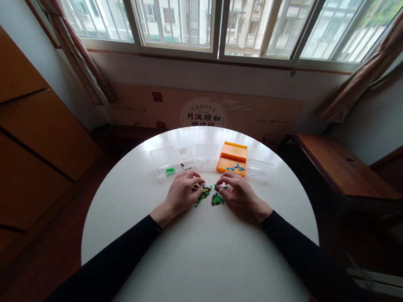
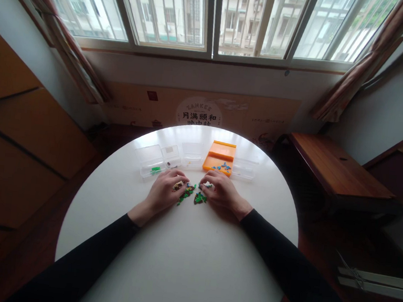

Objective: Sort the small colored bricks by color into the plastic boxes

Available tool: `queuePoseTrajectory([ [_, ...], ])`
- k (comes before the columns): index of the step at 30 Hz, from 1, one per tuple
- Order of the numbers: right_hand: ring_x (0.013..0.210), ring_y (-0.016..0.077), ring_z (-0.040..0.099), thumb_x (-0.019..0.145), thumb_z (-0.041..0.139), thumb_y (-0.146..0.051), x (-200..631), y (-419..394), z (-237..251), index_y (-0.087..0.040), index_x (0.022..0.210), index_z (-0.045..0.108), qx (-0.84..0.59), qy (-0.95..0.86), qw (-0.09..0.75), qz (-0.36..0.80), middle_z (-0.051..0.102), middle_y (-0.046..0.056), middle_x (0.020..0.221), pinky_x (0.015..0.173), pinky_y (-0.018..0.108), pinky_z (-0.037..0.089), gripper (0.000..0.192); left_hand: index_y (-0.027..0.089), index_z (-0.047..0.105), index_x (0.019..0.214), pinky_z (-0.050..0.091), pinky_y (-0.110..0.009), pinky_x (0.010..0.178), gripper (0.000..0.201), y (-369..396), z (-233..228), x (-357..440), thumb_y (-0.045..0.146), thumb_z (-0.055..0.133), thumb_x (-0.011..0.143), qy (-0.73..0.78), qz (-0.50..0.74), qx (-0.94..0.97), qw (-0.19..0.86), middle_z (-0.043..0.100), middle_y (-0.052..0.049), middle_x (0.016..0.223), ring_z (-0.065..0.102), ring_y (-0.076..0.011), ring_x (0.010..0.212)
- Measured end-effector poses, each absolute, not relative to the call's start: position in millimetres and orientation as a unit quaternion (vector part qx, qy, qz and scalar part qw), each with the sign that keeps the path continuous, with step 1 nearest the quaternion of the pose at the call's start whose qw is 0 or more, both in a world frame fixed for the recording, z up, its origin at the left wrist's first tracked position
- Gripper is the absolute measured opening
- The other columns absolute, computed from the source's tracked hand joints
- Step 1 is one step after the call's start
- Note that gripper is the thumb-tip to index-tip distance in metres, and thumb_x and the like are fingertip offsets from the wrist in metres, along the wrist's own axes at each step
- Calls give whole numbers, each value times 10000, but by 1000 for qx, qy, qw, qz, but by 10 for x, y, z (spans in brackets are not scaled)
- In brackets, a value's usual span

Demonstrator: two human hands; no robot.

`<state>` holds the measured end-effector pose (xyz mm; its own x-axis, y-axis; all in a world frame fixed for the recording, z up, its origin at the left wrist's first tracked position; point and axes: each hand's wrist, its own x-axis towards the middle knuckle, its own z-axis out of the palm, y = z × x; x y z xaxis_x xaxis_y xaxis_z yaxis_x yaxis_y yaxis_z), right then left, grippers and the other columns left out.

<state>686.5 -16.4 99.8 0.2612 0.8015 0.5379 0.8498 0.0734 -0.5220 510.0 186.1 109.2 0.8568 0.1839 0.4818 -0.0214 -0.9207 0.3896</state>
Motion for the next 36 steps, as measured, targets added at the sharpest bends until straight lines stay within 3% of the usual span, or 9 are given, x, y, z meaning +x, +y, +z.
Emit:
queuePoseTrajectory([
  [20,954,233,723,1014,735,-185,6869,-160,1002,-238,972,777,-668,-614,417,-39,766,61,1014,878,373,567,79,223,720,968,492,-439,993,71,1870,1115,5103,194,715,1032,35,255,944,207,775,-58,1113,702,-270,1086],
  [23,972,240,727,1018,743,-191,6856,-169,1022,-249,996,771,-663,-618,420,-45,770,55,1019,900,384,567,68,223,729,974,487,-428,966,83,1840,1161,5096,212,704,1052,32,286,931,225,778,-45,1044,710,-248,1010],
  [31,976,249,722,1076,760,-341,6818,-166,1041,-251,1111,757,-635,-647,410,-102,776,70,1041,874,393,558,97,198,768,985,542,-296,738,152,1704,1172,5131,334,732,1043,23,271,850,451,762,-34,885,678,-170,774],
  [36,966,241,721,1099,741,-363,6817,-155,1029,-250,1121,760,-624,-662,391,-135,782,69,1046,864,386,558,118,188,809,990,538,-278,718,262,1682,1122,5140,449,807,1004,32,245,836,490,788,-48,885,673,-159,757],
])
